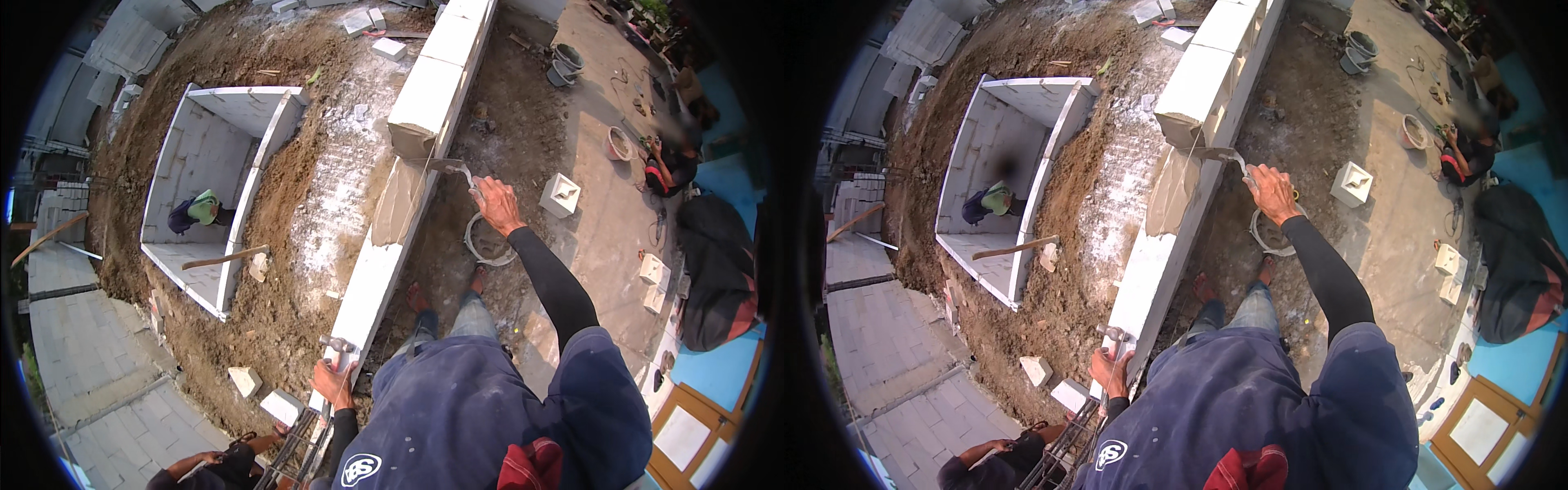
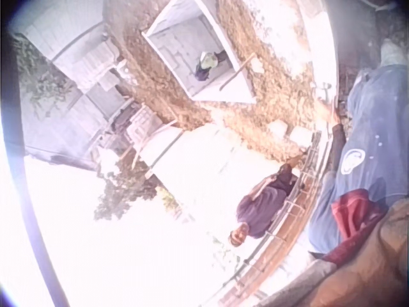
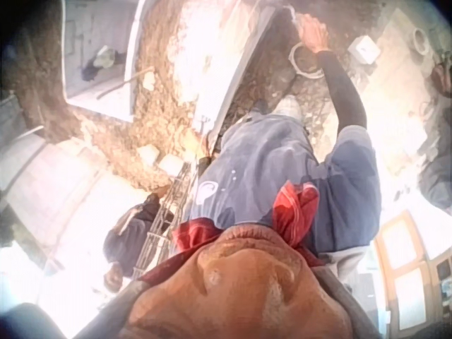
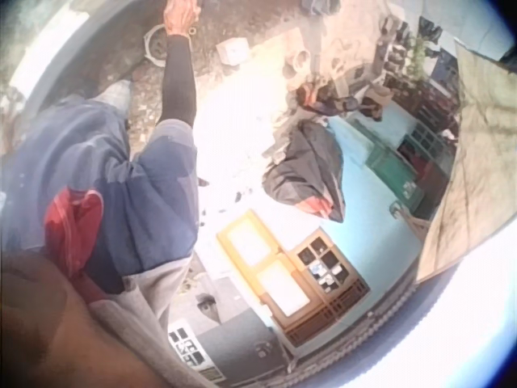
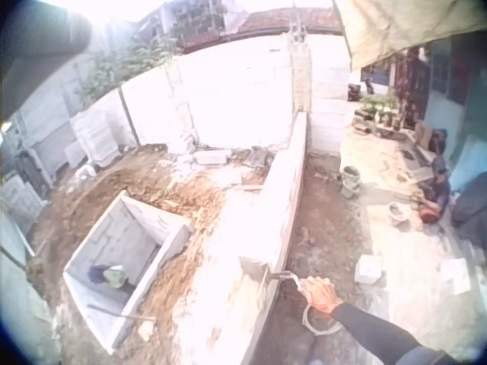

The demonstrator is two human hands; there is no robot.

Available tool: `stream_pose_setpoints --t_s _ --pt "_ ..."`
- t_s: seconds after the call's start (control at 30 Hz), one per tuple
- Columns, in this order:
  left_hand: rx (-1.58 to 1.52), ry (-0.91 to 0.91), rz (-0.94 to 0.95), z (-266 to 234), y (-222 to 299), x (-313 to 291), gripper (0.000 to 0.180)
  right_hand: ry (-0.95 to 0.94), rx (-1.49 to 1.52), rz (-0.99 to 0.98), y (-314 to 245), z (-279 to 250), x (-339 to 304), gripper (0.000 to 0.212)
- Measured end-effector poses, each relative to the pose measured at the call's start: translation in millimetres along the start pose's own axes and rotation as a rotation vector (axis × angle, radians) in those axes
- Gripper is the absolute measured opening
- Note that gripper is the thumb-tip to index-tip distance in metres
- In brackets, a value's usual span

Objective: The person applies mortar to a concrete wall using a trowel and places decorative concrete blocks along the top edge. They use a hammer and a level to position and secure the blocks and continue adding mortar between the blocks.

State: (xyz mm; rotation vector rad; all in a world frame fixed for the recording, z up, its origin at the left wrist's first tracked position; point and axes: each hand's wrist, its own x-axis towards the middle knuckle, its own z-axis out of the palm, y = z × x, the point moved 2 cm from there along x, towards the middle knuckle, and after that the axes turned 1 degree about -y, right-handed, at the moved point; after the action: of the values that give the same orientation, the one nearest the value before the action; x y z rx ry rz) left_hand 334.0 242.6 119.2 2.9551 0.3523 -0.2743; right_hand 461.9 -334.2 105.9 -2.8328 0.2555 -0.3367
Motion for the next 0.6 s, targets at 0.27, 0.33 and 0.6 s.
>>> stream_pose_setpoints --t_s 0.27,0.33,0.6 --pt "-0.034 -0.096 -0.064 5 -10 -2 0.075 -0.019 0.018 0.268 64 -42 -66 0.034" --pt "-0.106 -0.071 -0.048 7 -15 -5 0.073 -0.147 0.083 0.452 59 -43 -103 0.038" --pt "-0.254 0.097 0.381 -13 60 -74 0.039 -0.745 0.378 1.152 129 33 -227 0.059"
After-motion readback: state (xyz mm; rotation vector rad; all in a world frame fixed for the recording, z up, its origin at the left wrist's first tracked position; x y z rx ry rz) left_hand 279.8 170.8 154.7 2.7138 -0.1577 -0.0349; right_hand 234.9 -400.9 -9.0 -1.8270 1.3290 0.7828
